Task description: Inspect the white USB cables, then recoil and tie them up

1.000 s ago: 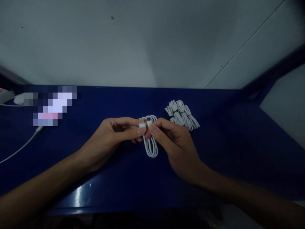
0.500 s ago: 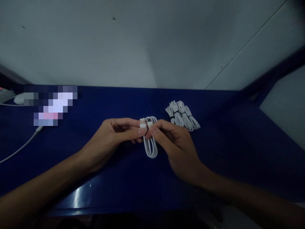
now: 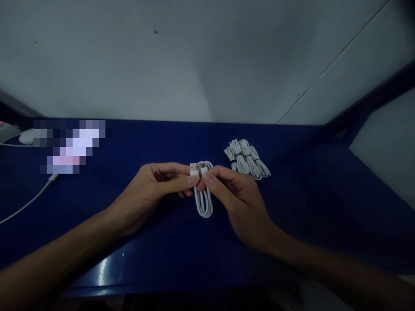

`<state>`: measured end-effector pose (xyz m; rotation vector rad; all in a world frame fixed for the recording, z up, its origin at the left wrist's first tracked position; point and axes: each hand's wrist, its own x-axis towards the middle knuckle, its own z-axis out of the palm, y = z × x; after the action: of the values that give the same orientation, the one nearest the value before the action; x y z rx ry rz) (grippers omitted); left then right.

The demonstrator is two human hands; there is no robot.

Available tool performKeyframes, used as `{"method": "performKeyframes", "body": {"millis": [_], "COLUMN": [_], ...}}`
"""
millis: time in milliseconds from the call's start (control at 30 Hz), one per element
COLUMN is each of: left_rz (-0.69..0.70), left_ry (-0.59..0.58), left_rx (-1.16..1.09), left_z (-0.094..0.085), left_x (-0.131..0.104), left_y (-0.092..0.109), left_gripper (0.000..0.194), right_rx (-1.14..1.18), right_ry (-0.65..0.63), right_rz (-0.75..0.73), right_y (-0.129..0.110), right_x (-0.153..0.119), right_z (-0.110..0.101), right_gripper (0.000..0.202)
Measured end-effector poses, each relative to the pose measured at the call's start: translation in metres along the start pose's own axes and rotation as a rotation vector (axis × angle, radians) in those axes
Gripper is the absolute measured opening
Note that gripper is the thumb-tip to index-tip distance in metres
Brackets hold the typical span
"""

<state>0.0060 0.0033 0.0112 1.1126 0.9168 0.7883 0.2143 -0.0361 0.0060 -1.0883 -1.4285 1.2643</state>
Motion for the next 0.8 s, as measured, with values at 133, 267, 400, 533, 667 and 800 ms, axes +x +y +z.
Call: {"method": "performKeyframes", "body": {"millis": [133,267,400,533,667,800], "left_rz": [-0.008,-0.012,0.002,0.001,0.009,0.008], "left_ry": [0.003,0.002,-0.007,-0.012,-0.024,-0.028], "left_rx": [-0.005,-0.022,-0.020,-0.013,-0.001,-0.011], "left_z": [0.0000,0.0003,0.0011,0.0018,0.0004,-0.0018], "left_x": [0.0002,0.0000,-0.0007,-0.0013,-0.0009,-0.0006], "left_y": [-0.0009,-0.0005,0.0008,0.0023,0.0013,-0.0010], "left_gripper": [0.004,0.004,0.003,0.005,0.004,0.004], "right_rx": [-0.011,-0.007,0.013,0.015,0.010,0.025], "right_ry": [0.001,-0.002,-0.008,-0.014,-0.019,-0.019], "right_rz": [-0.023,-0.030,-0.022,-0.018,-0.012,-0.027], "right_y": [0.0005,0.0005,0.0004,0.0003,0.0000,0.0009], "right_x": [-0.0001,0.0002,0.0001,-0.0010,-0.0017,-0.0010], "right_z": [-0.0007,-0.0010,-0.0006,-0.0002,0.0003,0.0006], "right_gripper": [0.031,0.031,0.032,0.032,0.032,0.031]}}
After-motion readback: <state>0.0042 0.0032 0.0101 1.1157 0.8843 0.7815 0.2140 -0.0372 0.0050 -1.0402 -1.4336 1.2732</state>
